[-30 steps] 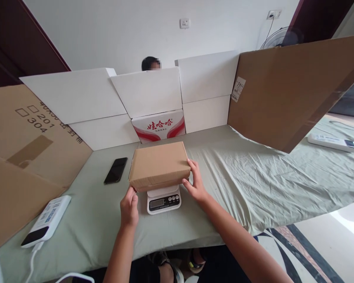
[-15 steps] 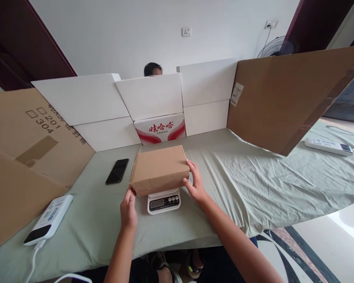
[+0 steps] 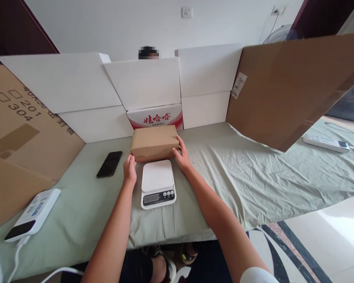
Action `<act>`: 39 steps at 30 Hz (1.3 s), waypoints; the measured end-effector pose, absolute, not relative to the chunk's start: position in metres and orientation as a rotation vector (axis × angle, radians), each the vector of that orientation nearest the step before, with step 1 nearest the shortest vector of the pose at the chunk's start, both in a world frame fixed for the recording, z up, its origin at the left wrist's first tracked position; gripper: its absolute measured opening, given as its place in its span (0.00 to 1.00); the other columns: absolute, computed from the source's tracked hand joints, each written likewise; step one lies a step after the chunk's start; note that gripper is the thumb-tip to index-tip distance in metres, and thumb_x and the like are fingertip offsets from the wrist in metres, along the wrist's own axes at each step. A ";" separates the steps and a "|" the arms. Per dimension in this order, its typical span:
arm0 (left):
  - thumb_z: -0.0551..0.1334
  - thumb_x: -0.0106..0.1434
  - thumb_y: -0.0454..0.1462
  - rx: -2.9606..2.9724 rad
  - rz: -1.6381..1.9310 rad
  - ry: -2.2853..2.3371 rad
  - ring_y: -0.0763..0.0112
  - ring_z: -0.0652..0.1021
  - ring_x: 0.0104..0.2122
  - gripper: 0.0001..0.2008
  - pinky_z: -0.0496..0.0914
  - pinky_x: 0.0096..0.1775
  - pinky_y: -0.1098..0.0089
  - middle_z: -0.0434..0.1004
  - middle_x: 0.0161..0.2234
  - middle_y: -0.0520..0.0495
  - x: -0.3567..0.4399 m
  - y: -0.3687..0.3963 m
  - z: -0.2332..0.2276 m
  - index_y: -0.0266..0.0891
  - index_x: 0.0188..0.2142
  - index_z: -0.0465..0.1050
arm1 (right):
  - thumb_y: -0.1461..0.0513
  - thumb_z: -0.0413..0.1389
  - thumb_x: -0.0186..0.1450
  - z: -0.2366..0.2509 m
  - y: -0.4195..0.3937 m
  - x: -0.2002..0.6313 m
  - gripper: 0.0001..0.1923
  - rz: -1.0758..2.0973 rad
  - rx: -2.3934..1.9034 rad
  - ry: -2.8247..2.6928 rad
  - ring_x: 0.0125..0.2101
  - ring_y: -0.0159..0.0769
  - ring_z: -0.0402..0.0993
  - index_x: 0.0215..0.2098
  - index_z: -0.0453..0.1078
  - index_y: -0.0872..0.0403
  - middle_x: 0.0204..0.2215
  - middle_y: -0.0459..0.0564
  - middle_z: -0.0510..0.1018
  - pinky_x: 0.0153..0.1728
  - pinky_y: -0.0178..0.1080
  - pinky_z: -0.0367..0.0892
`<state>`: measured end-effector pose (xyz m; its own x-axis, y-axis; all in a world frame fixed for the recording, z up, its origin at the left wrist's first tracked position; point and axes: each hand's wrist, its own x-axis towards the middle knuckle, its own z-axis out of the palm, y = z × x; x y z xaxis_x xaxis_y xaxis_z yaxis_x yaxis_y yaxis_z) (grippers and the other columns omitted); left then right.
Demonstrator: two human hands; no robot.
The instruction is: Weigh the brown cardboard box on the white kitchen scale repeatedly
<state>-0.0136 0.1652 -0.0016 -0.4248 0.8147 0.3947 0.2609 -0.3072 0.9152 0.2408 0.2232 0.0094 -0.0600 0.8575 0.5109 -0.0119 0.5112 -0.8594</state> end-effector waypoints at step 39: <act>0.64 0.63 0.47 1.227 1.867 1.327 0.44 0.72 0.68 0.33 0.67 0.67 0.49 0.80 0.60 0.35 -0.002 0.045 -0.010 0.36 0.65 0.74 | 0.43 0.49 0.74 0.014 0.128 0.273 0.35 0.397 -0.745 -1.598 0.67 0.57 0.63 0.75 0.52 0.43 0.65 0.58 0.64 0.69 0.62 0.59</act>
